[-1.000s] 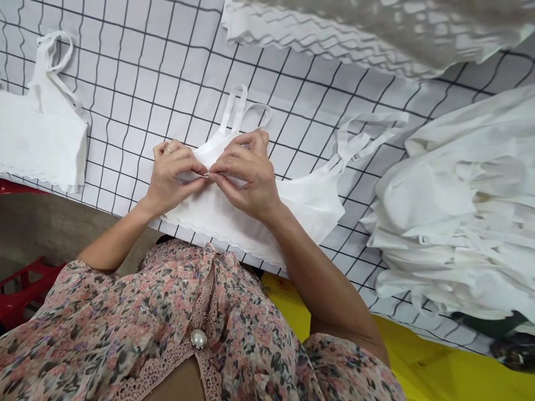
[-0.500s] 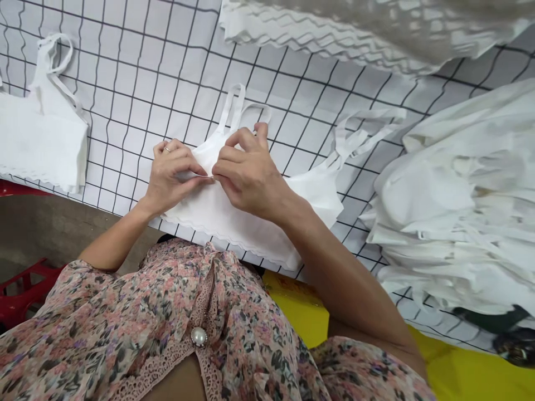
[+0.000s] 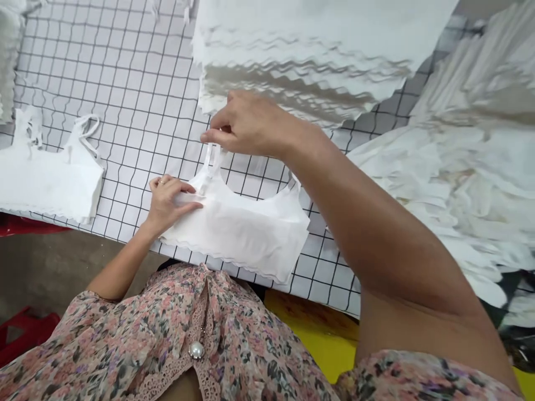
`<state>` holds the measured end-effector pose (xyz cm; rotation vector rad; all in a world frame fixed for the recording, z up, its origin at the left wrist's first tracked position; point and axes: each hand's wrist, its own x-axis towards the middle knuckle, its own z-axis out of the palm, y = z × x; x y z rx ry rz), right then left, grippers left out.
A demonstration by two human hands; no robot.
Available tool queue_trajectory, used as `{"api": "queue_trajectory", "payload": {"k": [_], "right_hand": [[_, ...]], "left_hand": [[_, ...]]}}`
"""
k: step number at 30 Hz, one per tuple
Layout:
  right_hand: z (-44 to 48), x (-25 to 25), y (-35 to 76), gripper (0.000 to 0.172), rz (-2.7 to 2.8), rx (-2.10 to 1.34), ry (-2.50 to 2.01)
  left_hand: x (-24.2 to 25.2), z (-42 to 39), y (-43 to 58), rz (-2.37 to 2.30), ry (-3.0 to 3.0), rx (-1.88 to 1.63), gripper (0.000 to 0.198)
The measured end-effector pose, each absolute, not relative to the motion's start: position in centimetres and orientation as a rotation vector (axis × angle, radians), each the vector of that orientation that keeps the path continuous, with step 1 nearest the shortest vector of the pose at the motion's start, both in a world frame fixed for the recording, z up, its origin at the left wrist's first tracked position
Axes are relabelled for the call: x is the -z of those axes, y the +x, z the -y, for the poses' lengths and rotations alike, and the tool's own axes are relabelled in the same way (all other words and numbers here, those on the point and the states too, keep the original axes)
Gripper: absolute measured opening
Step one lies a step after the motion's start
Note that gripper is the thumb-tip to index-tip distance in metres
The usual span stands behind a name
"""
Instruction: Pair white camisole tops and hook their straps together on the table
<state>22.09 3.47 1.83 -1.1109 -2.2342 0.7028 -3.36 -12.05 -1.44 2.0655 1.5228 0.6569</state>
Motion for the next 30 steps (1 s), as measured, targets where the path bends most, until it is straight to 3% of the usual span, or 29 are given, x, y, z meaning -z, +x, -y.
{"api": "queue_trajectory", "payload": {"k": [5,9,18,21,25,30], "right_hand": [[-6.1,-0.5,21.1,0.047,2.329,-0.762,-1.057],[-1.1,-1.4,20.5,0.034,2.296,-0.653,-1.163],[22.0,2.3,22.2,0.092,2.576,-0.302,-1.329],[24.7,3.3,25.7,0.095,2.518,-0.243,-1.53],[25.2,2.9,29.1,0.08,2.422,-0.199,-1.578],[19.2,1.7,31.3,0.033,1.9,-0.243,-1.503]], "left_hand": [[1.2,11.8,-3.5,-1.602,2.034,-0.647,0.035],[1.4,11.6,-3.7,-1.664,2.029,-0.616,0.04],[1.2,10.9,-4.4,-1.674,2.077,-0.641,0.029],[1.2,10.4,-4.6,-1.694,2.07,-0.643,0.024],[0.1,10.1,-4.5,-1.751,2.077,-0.673,0.014],[-3.3,8.7,-1.3,-1.477,2.184,-0.854,0.014]]}}
